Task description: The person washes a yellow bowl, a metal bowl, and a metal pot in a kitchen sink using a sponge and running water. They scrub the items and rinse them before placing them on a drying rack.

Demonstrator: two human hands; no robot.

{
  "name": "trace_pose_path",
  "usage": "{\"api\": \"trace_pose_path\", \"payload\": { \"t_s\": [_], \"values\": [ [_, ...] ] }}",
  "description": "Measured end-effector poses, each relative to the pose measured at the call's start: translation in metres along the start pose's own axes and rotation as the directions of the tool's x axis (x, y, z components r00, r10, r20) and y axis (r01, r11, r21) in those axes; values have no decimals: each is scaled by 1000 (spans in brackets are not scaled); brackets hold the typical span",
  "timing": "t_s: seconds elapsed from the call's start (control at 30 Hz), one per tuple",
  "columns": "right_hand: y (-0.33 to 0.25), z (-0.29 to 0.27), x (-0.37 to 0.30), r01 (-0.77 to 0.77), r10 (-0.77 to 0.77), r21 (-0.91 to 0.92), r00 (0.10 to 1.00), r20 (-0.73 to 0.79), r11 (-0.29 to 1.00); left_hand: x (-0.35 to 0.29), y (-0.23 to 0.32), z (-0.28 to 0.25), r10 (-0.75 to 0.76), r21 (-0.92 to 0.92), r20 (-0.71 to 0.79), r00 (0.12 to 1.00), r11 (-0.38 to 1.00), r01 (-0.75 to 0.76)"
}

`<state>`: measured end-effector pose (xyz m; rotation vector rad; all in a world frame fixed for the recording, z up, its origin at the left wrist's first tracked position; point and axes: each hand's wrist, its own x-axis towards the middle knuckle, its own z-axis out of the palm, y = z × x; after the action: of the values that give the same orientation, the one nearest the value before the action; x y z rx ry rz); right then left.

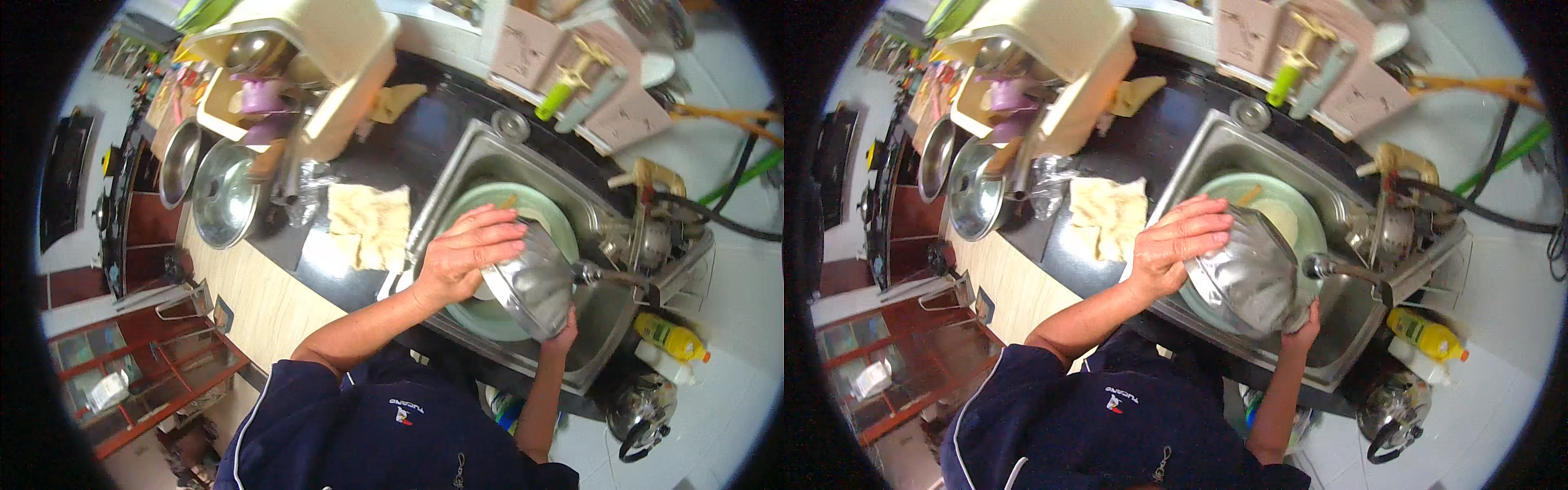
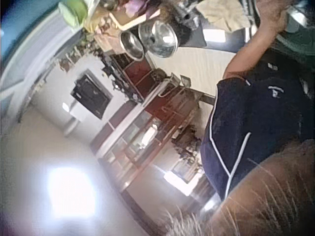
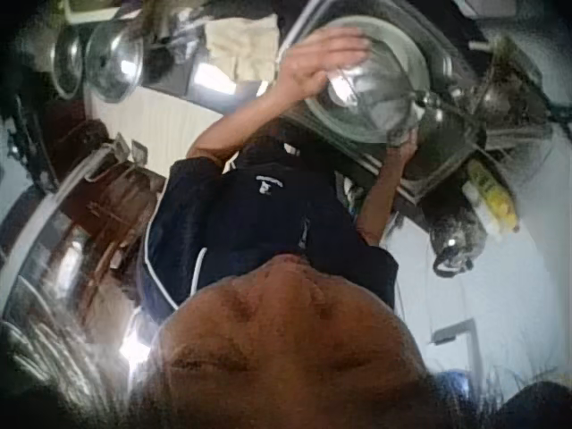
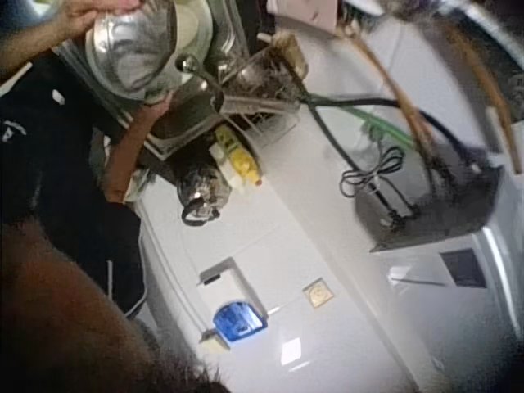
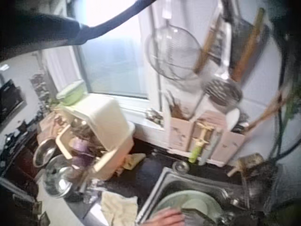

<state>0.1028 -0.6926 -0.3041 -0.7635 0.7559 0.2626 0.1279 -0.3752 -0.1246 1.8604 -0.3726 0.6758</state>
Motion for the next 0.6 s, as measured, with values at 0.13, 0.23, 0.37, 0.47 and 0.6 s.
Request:
{"api": "trace_pose_path", "payload": {
  "t_s": [0.13,0.23,0.37,0.47,0.6],
  "values": [
    [19,20,-5,-75,74,5,992,98,997,48,41,-88,282,22,-66,957,960,-281],
    [41,11,15,-70,70,-5,997,38,998,80,52,-169,548,221,-114,828,827,-517],
    [70,48,2,-4,5,-12,999,45,1000,92,38,-288,445,591,-155,882,758,-278],
    [82,70,-6,16,-15,-2,994,107,1000,78,3,-355,85,573,-469,879,787,230],
    [92,81,-15,49,-49,0,998,42,999,59,-50,-413,-80,487,-539,838,782,388]
  ]
}}
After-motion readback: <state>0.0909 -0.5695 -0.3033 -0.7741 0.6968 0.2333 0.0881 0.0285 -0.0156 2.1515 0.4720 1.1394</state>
